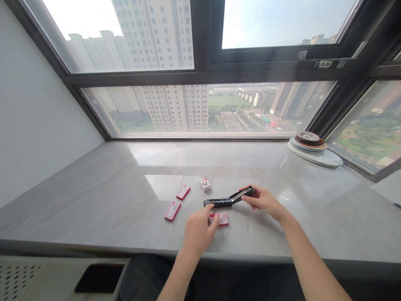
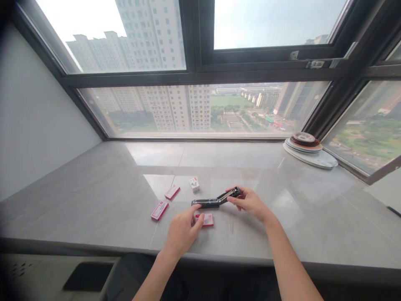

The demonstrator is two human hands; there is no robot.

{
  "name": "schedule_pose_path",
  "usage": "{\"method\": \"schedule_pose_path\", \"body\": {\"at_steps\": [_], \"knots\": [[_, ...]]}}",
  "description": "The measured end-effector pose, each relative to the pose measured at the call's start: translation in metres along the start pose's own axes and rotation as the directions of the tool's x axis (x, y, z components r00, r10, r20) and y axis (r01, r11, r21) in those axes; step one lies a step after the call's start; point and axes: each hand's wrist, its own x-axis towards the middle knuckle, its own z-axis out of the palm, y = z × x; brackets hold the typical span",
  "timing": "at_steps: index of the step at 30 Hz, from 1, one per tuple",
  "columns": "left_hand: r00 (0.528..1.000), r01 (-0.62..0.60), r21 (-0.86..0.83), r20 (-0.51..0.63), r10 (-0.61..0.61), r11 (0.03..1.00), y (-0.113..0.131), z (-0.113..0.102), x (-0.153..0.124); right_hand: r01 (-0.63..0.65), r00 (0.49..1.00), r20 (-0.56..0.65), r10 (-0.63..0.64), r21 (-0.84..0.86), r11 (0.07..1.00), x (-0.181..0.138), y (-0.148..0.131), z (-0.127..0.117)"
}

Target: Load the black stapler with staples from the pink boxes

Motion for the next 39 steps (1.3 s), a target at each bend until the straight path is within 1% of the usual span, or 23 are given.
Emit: {"method": "schedule_pose_path", "body": {"at_steps": [2,5,8,11,13,15,17,19,21,23,26,28,30,34,36,39], "knots": [[1.0,0.006,0.008,0.01,-0.007,1.0,0.0,-0.001,0.002,0.072,0.997,0.037,-0.071,-0.023,0.997,0.016,-0.009,0.01],[0.999,0.021,0.007,0.03,-0.021,1.0,0.0,-0.003,0.004,0.174,0.984,0.071,-0.166,-0.118,0.978,0.032,-0.019,0.031],[0.998,0.028,-0.006,0.052,-0.028,1.0,0.001,-0.006,0.005,0.22,0.974,0.098,-0.202,-0.24,0.945,0.04,-0.024,0.055],[0.998,-0.001,-0.009,0.056,0.002,1.0,0.002,-0.009,0.004,0.245,0.969,0.12,-0.216,-0.351,0.904,0.042,-0.028,0.073],[0.999,-0.037,0.005,0.038,0.037,0.999,0.003,-0.008,0.001,0.264,0.963,0.154,-0.22,-0.404,0.876,0.041,-0.03,0.077],[0.993,-0.109,0.02,0.039,0.108,0.994,0.002,-0.004,-0.003,0.271,0.96,0.18,-0.213,-0.428,0.862,0.04,-0.03,0.078],[0.982,-0.183,0.034,0.061,0.181,0.983,-0.002,0.0,-0.008,0.264,0.963,0.171,-0.209,-0.432,0.862,0.039,-0.029,0.076],[0.979,-0.197,0.065,0.063,0.193,0.978,-0.01,-0.001,-0.013,0.252,0.967,0.149,-0.207,-0.435,0.864,0.037,-0.027,0.074],[0.991,-0.133,0.117,0.003,0.133,0.984,-0.022,-0.008,-0.016,0.249,0.968,0.138,-0.208,-0.442,0.862,0.035,-0.024,0.073],[0.994,-0.034,0.175,-0.094,0.051,0.984,-0.037,-0.02,-0.017,0.245,0.969,0.133,-0.207,-0.448,0.86,0.033,-0.022,0.072],[0.974,0.098,0.233,-0.223,-0.045,0.967,-0.062,-0.04,-0.014,0.226,0.974,0.116,-0.194,-0.44,0.869,0.03,-0.021,0.073],[0.965,0.127,0.228,-0.255,-0.066,0.965,-0.076,-0.05,-0.009,0.21,0.978,0.104,-0.183,-0.43,0.878,0.029,-0.02,0.074],[0.971,0.086,0.178,-0.236,-0.042,0.98,-0.087,-0.055,-0.004,0.198,0.98,0.094,-0.174,-0.424,0.884,0.028,-0.02,0.074],[0.993,-0.05,0.008,-0.104,0.051,0.999,-0.101,-0.051,0.007,0.183,0.983,0.083,-0.164,-0.426,0.886,0.028,-0.021,0.075],[0.998,-0.057,-0.069,-0.042,0.054,0.996,-0.106,-0.048,0.013,0.171,0.985,0.076,-0.153,-0.435,0.884,0.027,-0.022,0.076],[0.999,-0.017,-0.136,0.03,0.022,0.99,-0.112,-0.044,0.02,0.146,0.989,0.058,-0.135,-0.446,0.883,0.025,-0.024,0.077]]}}
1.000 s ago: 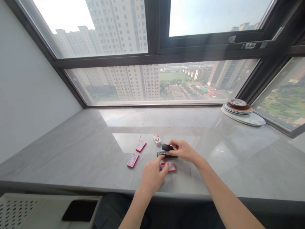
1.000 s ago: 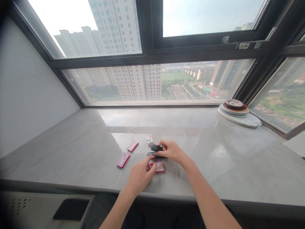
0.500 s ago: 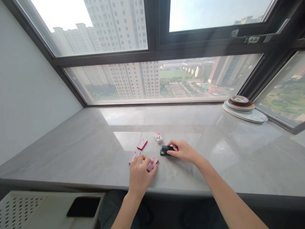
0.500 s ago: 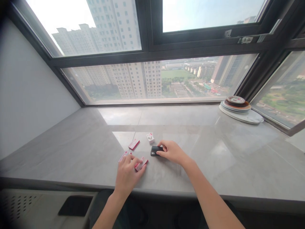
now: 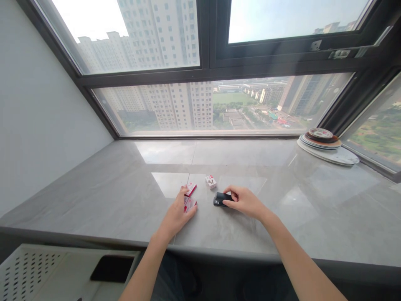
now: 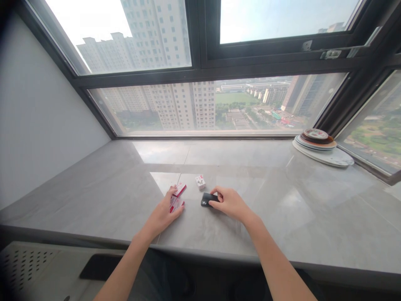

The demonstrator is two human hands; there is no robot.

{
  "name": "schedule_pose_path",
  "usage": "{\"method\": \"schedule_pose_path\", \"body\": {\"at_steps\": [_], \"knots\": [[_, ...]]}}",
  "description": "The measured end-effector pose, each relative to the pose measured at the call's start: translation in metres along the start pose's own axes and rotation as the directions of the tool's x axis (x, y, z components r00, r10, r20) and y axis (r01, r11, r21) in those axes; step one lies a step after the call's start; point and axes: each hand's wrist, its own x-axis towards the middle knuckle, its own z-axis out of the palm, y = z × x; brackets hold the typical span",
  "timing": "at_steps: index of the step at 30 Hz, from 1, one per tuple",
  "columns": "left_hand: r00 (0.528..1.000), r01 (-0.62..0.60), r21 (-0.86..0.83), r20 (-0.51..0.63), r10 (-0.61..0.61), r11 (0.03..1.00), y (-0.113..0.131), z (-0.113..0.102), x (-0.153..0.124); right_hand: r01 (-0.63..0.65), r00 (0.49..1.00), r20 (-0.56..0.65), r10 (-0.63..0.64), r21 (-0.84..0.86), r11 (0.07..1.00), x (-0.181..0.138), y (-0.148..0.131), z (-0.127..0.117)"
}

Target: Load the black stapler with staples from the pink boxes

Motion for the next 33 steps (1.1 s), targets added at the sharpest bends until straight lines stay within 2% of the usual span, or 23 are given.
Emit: {"method": "schedule_pose_path", "body": {"at_steps": [3,6,9,13,16,19,22,26,29,33], "knots": [[0.999,0.025,-0.003,0.024,-0.025,1.0,-0.003,0.003,0.006,-0.009,1.0,-0.025,0.009,0.006,1.0,-0.005,-0.003,0.002],[1.0,-0.013,0.013,-0.006,0.013,1.0,0.002,0.011,0.014,-0.038,0.996,-0.084,0.038,-0.007,0.999,-0.012,-0.008,0.005],[0.995,-0.058,0.064,-0.073,0.063,0.996,0.014,0.027,0.022,-0.11,0.981,-0.166,0.099,-0.061,0.992,-0.018,-0.011,0.007],[0.987,-0.041,0.162,-0.147,0.065,0.986,0.033,0.053,0.035,-0.197,0.957,-0.237,0.169,-0.099,0.975,-0.027,-0.007,0.008],[0.986,-0.045,0.209,-0.15,0.078,0.977,0.049,0.071,0.043,-0.256,0.936,-0.262,0.235,-0.051,0.965,-0.034,0.004,0.01],[0.98,-0.044,0.221,-0.179,0.084,0.974,0.064,0.086,0.046,-0.283,0.913,-0.282,0.294,0.079,0.956,-0.042,0.017,0.017],[0.977,-0.041,0.196,-0.197,0.08,0.98,0.077,0.095,0.043,-0.268,0.911,-0.257,0.322,0.224,0.937,-0.047,0.026,0.025],[0.98,-0.044,0.175,-0.183,0.076,0.984,0.084,0.095,0.034,-0.236,0.952,-0.092,0.292,0.386,0.892,-0.044,0.025,0.032],[0.983,-0.053,0.185,-0.164,0.084,0.981,0.082,0.089,0.023,-0.209,0.971,-0.001,0.237,0.469,0.858,-0.034,0.014,0.044],[0.985,-0.042,0.212,-0.155,0.076,0.976,0.07,0.076,0.006,-0.178,0.979,0.008,0.201,0.503,0.846,-0.016,-0.007,0.075]]}}
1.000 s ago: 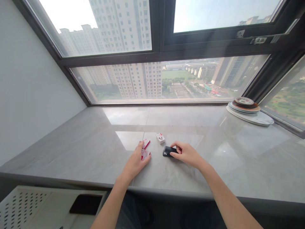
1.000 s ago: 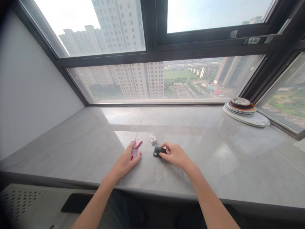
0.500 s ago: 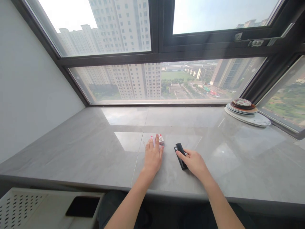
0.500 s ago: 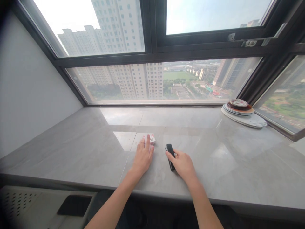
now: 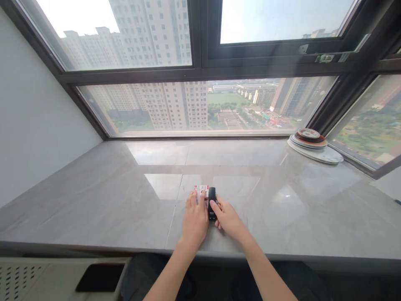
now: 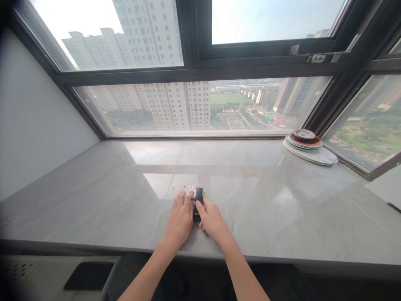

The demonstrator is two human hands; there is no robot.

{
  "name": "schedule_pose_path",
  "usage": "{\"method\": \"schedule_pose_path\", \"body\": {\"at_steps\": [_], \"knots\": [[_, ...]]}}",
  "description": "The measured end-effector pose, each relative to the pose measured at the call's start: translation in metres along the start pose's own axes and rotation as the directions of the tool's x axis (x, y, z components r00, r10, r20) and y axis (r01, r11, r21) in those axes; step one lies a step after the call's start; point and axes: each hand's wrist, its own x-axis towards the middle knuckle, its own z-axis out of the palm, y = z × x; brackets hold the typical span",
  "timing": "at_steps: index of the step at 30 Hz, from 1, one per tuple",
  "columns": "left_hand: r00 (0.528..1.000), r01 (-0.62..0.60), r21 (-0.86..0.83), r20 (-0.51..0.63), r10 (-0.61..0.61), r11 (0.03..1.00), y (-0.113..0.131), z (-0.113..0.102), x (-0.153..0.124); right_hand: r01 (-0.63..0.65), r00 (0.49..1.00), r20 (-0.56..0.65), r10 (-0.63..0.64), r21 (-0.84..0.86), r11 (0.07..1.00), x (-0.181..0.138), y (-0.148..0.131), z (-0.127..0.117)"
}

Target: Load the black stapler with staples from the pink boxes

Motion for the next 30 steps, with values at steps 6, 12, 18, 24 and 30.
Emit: {"method": "schedule_pose_path", "body": {"at_steps": [6,12,18,24,30], "knots": [[1.0,0.012,0.05,-0.019,-0.011,0.999,-0.053,-0.03,-0.011,0.101,0.994,0.053,-0.099,-0.042,0.994,0.023,-0.013,0.058],[0.998,0.002,0.046,-0.061,0.001,0.999,-0.133,-0.06,0.004,0.097,0.993,0.084,-0.08,-0.221,0.97,0.062,-0.045,0.114],[0.997,0.017,0.025,-0.08,-0.014,1.0,-0.175,-0.071,0.02,0.088,0.996,0.052,-0.078,-0.245,0.966,0.087,-0.06,0.142],[0.995,0.032,0.03,-0.098,-0.029,0.999,-0.168,-0.071,0.02,0.088,0.996,0.025,-0.085,-0.176,0.98,0.091,-0.051,0.147],[0.99,0.073,0.045,-0.121,-0.067,0.996,-0.165,-0.074,0.019,0.121,0.98,-0.158,-0.12,-0.001,0.993,0.072,-0.024,0.097]]}}
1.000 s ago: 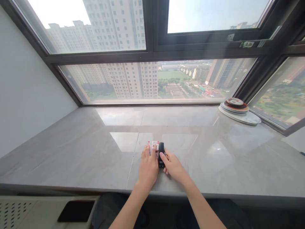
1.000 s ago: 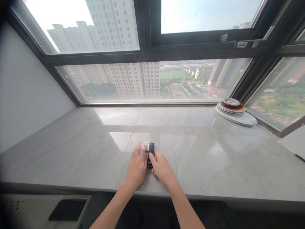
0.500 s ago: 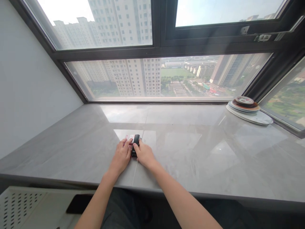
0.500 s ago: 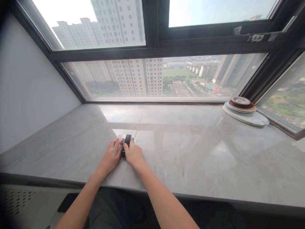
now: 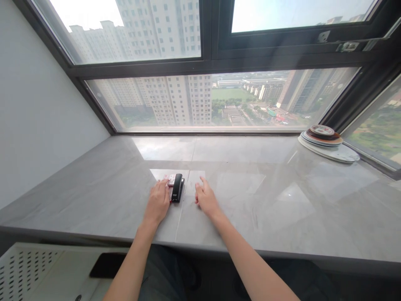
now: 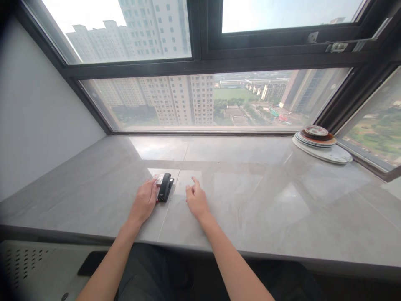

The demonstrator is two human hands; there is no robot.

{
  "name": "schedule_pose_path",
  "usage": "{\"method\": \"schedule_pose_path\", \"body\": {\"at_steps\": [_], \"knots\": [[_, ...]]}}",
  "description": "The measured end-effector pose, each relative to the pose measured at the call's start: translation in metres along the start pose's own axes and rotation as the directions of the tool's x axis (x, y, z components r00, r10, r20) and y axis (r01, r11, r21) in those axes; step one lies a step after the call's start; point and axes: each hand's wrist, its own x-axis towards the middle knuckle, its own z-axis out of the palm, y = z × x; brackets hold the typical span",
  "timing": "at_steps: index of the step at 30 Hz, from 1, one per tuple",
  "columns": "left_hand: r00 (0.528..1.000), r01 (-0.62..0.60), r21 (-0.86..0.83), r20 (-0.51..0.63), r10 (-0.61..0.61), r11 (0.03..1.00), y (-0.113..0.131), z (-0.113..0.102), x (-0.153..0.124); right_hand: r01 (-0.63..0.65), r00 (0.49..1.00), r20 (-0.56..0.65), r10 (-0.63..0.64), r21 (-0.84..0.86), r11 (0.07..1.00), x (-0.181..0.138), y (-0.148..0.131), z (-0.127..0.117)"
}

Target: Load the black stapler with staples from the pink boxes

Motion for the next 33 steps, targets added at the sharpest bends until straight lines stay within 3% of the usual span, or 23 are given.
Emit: {"method": "schedule_pose_path", "body": {"at_steps": [2,5,8,10,15,18,21,23,25,26,29,33], "knots": [[0.999,0.041,-0.002,-0.017,-0.041,0.999,0.0,0.0,-0.001,0.09,0.991,-0.093,-0.099,-0.091,0.992,-0.015,0.011,-0.041],[0.998,0.061,-0.037,-0.022,-0.062,0.997,-0.002,0.002,-0.002,0.147,0.97,-0.139,-0.202,-0.331,0.932,-0.047,0.027,-0.109],[0.998,0.056,-0.104,-0.024,-0.059,0.993,-0.005,0.003,-0.001,0.18,0.96,-0.062,-0.273,-0.612,0.77,-0.082,0.04,-0.158],[0.997,0.069,-0.146,-0.027,-0.074,0.987,-0.007,0.003,0.0,0.176,0.968,0.015,-0.252,-0.754,0.632,-0.1,0.046,-0.171],[0.991,0.117,-0.159,-0.049,-0.126,0.98,-0.003,-0.008,0.0,0.114,0.981,0.046,-0.188,-0.922,0.37,-0.118,0.054,-0.157],[0.978,0.062,-0.113,-0.19,-0.083,0.992,0.016,-0.018,-0.004,0.055,0.984,-0.002,-0.178,-0.947,0.315,-0.114,0.053,-0.147],[0.967,-0.038,-0.112,-0.255,0.008,0.993,0.059,-0.018,-0.015,0.011,0.984,-0.044,-0.174,-0.953,0.304,-0.105,0.049,-0.145],[0.987,-0.152,-0.15,-0.078,0.141,0.977,0.098,-0.009,-0.025,-0.002,0.981,-0.061,-0.186,-0.952,0.305,-0.099,0.046,-0.146],[0.949,-0.25,-0.166,0.154,0.276,0.954,0.133,0.007,-0.036,0.002,0.977,-0.063,-0.202,-0.952,0.306,-0.096,0.044,-0.147],[0.933,-0.266,-0.145,0.212,0.292,0.953,0.148,0.016,-0.041,0.007,0.977,-0.059,-0.207,-0.952,0.307,-0.095,0.044,-0.146],[0.922,-0.257,-0.015,0.294,0.25,0.966,0.17,0.041,-0.051,0.019,0.977,-0.049,-0.209,-0.95,0.311,-0.094,0.045,-0.145],[0.916,-0.257,0.059,0.334,0.224,0.965,0.168,0.057,-0.055,0.026,0.978,-0.048,-0.204,-0.939,0.342,-0.095,0.046,-0.141]]}}
